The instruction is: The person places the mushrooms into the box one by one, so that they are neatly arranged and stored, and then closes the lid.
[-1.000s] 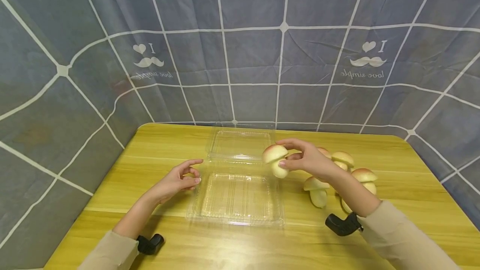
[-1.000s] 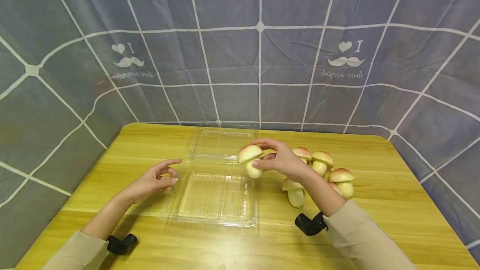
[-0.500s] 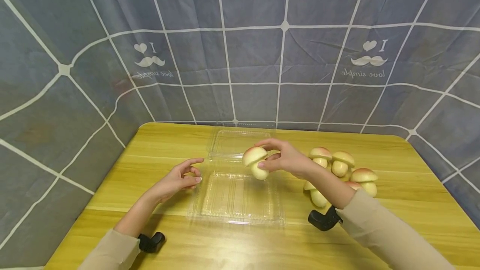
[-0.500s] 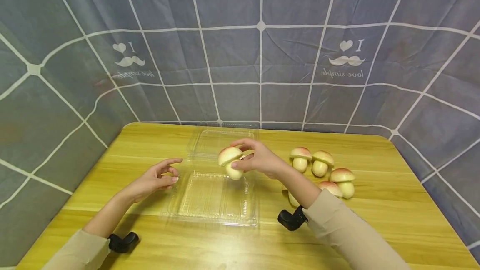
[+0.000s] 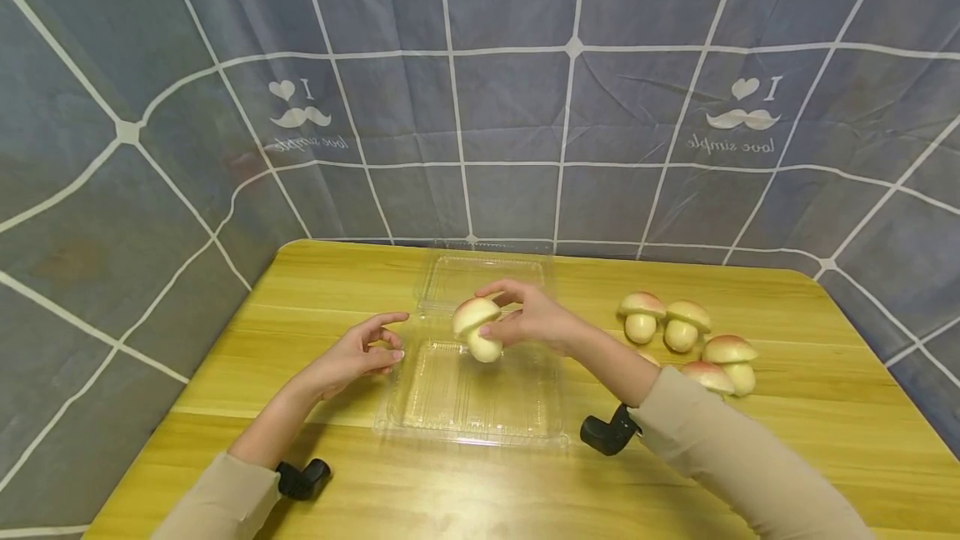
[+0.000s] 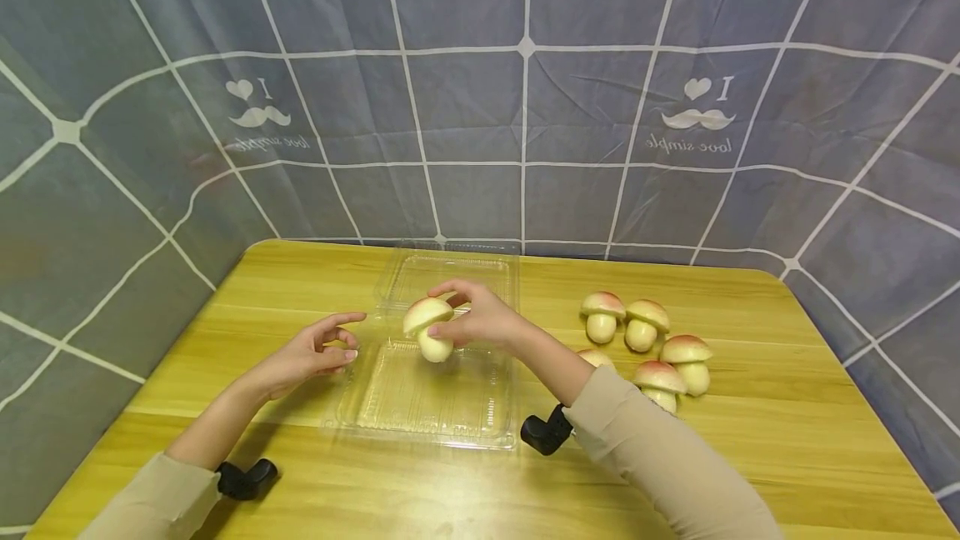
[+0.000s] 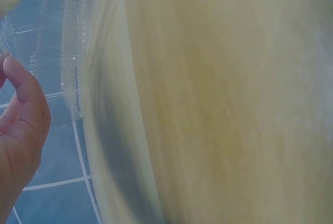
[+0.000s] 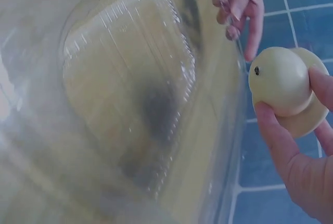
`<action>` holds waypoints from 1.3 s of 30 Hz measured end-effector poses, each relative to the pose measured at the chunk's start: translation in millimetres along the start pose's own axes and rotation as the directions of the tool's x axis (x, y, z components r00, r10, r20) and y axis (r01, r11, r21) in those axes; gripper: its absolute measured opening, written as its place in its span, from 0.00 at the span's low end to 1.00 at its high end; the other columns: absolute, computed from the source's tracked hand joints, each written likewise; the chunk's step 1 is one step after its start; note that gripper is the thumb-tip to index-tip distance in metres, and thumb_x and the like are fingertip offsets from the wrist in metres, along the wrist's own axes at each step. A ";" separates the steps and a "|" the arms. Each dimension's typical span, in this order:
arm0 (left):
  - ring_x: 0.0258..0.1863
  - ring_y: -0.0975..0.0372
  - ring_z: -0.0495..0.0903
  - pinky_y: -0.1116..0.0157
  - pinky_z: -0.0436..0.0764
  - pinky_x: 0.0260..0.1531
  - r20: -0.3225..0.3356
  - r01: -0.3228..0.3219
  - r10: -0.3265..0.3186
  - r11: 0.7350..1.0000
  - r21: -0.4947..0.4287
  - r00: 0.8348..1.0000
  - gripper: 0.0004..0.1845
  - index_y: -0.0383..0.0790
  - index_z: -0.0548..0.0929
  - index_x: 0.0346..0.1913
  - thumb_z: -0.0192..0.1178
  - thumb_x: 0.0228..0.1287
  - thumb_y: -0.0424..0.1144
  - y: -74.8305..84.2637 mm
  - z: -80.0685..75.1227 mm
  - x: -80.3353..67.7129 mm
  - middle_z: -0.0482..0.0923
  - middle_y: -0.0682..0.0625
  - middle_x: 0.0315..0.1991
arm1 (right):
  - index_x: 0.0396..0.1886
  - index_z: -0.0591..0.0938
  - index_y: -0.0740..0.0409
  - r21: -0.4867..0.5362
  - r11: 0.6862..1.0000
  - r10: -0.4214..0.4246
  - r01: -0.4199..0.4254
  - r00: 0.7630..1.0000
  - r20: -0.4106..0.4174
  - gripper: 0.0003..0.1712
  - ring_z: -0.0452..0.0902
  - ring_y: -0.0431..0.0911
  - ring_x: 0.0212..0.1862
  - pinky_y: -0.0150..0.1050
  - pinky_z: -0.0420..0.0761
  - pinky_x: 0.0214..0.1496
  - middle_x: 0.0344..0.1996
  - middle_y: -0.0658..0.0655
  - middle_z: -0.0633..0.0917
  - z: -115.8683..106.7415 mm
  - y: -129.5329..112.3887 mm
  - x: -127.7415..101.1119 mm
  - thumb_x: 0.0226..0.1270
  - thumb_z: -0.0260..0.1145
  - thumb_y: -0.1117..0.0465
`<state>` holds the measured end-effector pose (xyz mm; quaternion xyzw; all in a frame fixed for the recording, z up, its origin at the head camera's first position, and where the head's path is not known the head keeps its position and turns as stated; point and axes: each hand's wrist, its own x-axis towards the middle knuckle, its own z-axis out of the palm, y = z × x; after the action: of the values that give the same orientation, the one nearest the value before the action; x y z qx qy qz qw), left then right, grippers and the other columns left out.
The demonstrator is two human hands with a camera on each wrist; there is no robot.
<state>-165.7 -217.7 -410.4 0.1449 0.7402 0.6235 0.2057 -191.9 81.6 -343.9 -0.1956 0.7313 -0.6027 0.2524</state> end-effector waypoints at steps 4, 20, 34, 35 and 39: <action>0.32 0.61 0.74 0.68 0.77 0.32 0.002 0.003 -0.003 1.000 0.002 1.000 0.35 0.32 0.54 0.70 0.58 0.63 0.31 0.7 0.6 -0.3 0.67 0.45 0.41 | 0.60 0.71 0.64 -0.016 0.999 0.038 -0.039 0.999 -0.014 0.30 0.80 0.50 0.38 0.48 0.81 0.40 0.51 0.69 0.70 12.2 1.7 7.8 0.55 0.68 0.71; 0.33 0.63 0.74 0.69 0.77 0.33 0.014 -0.002 0.002 1.000 -0.011 1.000 0.35 0.32 0.53 0.70 0.57 0.64 0.31 -0.2 -0.6 -1.5 0.66 0.44 0.41 | 0.58 0.73 0.61 0.005 0.992 0.126 -0.126 0.992 -0.024 0.30 0.78 0.51 0.36 0.42 0.82 0.36 0.50 0.66 0.71 38.4 4.9 29.9 0.53 0.69 0.72; 0.33 0.64 0.74 0.69 0.77 0.33 0.004 0.007 -0.006 1.000 -0.017 1.000 0.35 0.32 0.54 0.70 0.58 0.64 0.31 1.9 -0.9 0.6 0.67 0.45 0.41 | 0.55 0.74 0.60 -0.032 0.988 0.152 -0.154 0.987 -0.057 0.29 0.76 0.50 0.35 0.44 0.82 0.36 0.46 0.65 0.71 42.7 5.6 42.1 0.51 0.71 0.73; 0.33 0.64 0.74 0.69 0.77 0.33 0.004 0.006 -0.006 1.000 -0.016 1.000 0.35 0.32 0.54 0.70 0.58 0.64 0.31 2.1 -0.9 0.3 0.67 0.45 0.41 | 0.55 0.74 0.60 -0.033 0.988 0.152 -0.153 0.987 -0.054 0.29 0.76 0.50 0.35 0.44 0.82 0.35 0.46 0.65 0.71 43.5 6.2 42.8 0.51 0.71 0.73; 0.33 0.64 0.74 0.68 0.78 0.34 0.006 0.006 -0.006 1.000 -0.011 1.000 0.35 0.32 0.54 0.70 0.57 0.64 0.31 2.3 -0.5 -0.8 0.67 0.45 0.41 | 0.55 0.74 0.62 -0.035 0.987 0.158 -0.160 0.986 -0.048 0.29 0.76 0.50 0.35 0.45 0.82 0.35 0.45 0.64 0.70 47.6 7.7 44.1 0.51 0.71 0.72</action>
<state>-165.3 -218.1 -407.9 0.1436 0.7366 0.6265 0.2104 -198.1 19.8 -364.2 -0.1279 0.7616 -0.5706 0.2792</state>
